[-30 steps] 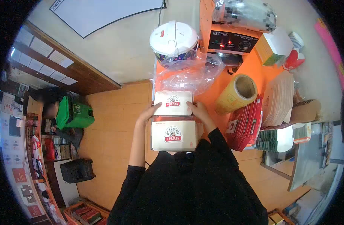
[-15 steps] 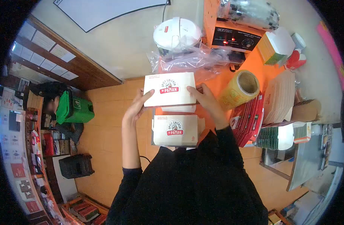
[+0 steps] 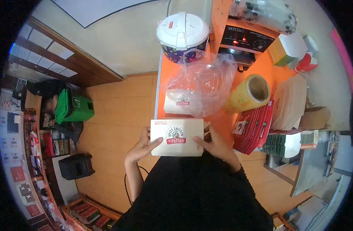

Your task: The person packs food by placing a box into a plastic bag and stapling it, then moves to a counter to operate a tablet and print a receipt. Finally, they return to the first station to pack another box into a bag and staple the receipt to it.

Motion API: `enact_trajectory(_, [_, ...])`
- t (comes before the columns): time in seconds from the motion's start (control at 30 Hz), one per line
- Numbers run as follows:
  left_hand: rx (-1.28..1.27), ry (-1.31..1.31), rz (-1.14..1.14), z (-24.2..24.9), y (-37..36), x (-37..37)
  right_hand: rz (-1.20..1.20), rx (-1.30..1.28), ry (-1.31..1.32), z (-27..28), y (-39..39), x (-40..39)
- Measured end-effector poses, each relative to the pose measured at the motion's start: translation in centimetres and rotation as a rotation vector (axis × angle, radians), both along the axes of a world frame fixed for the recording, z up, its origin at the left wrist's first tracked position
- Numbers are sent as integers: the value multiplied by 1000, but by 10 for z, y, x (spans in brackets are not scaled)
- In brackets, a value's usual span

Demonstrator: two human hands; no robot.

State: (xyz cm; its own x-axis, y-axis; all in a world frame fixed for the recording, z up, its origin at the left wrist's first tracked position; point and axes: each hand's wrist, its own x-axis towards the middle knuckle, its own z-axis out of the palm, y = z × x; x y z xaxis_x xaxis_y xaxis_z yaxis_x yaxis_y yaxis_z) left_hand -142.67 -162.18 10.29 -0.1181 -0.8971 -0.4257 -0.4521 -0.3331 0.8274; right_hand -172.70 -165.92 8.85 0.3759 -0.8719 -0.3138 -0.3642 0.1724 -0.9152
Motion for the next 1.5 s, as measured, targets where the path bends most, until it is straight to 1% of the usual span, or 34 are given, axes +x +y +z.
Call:
enact_trajectory(0.07, [100,61,-15,20,-7,1,-37,66,-71,-15,-14,-8])
enact_trajectory(0.1, [97,52,17,17,-12,7,-54,98,-107,-29,-25,-13])
enact_trajectory(0.17, [93,34,79,0,-28,25,10,-1,149,-83,-55,-36])
enact_trajectory(0.2, [129,73,153,-10,-42,29,41,-50,279,-112,-70,-41])
enact_trajectory(0.23, [165,111,228,-23,-61,34,40,-215,161,-137,-82,-36])
enact_trajectory(0.27, [201,147,305,-42,-80,40,39,-380,40,-158,-95,-28])
enact_trajectory(0.3, [137,196,210,-99,-102,52,105,-220,105,-180,-110,-19])
enact_trajectory(0.33, [74,243,115,-146,-119,62,170,-59,169,-198,-126,-9])
enact_trajectory(0.4, [258,137,87,-154,-146,47,106,97,209,-198,-133,9])
enact_trajectory(0.43, [351,86,71,-146,-155,29,-19,94,189,-185,-127,17])
enact_trajectory(0.47, [290,66,118,-136,-154,16,-58,-67,168,-195,-132,16])
enact_trajectory(0.5, [231,46,166,-90,-148,-4,-97,-231,160,-207,-137,14])
enact_trajectory(0.53, [177,26,217,-66,-143,-14,-131,-266,130,-205,-137,16])
enact_trajectory(0.57, [184,71,252,-86,-144,-7,-160,-257,87,-197,-137,18])
enact_trajectory(0.6, [191,115,289,-120,-147,7,-186,-200,33,-183,-134,20])
enact_trajectory(0.63, [192,158,326,-138,-148,15,-216,-125,-21,-164,-132,23])
enact_trajectory(0.67, [176,95,340,-116,-148,9,-244,-49,-84,-148,-131,25])
enact_trajectory(0.7, [161,31,353,-69,-146,-6,-239,14,-108,-139,-132,25])
enact_trajectory(0.77, [135,47,376,-57,-147,-8,-204,143,-161,-135,-139,24])
enact_trajectory(0.83, [113,206,400,-101,-157,16,-251,44,10,-107,-147,25])
enact_trajectory(0.87, [102,265,414,-113,-163,25,-271,-4,96,-98,-151,26])
enact_trajectory(0.9, [90,324,427,-123,-172,33,-277,-78,131,-103,-157,25])
enact_trajectory(0.93, [76,383,439,-124,-179,37,-283,-155,165,-111,-166,22])
enact_trajectory(0.97, [68,365,427,-126,-185,39,-291,-234,199,-118,-174,20])
enact_trajectory(1.03, [53,331,400,-117,-191,35,-335,-360,173,-119,-181,24])
enact_trajectory(1.1, [11,366,446,-103,-188,25,-349,-333,99,-118,-183,28])
enact_trajectory(1.17, [-31,395,456,-97,-185,20,-334,-159,-25,-112,-185,29])
enact_trajectory(1.27, [-93,387,393,-101,-182,18,-273,-210,-71,-93,-181,25])
enact_trajectory(1.37, [-145,305,305,-103,-182,20,-300,-151,-172,-103,-184,21])
enact_trajectory(1.43, [-153,247,292,-112,-184,23,-335,-161,-169,-89,-180,21])
enact_trajectory(1.47, [-125,280,313,-117,-185,26,-352,-166,-168,-84,-179,20])
enact_trajectory(1.5, [-97,312,334,-121,-185,29,-342,-178,-102,-87,-178,18])
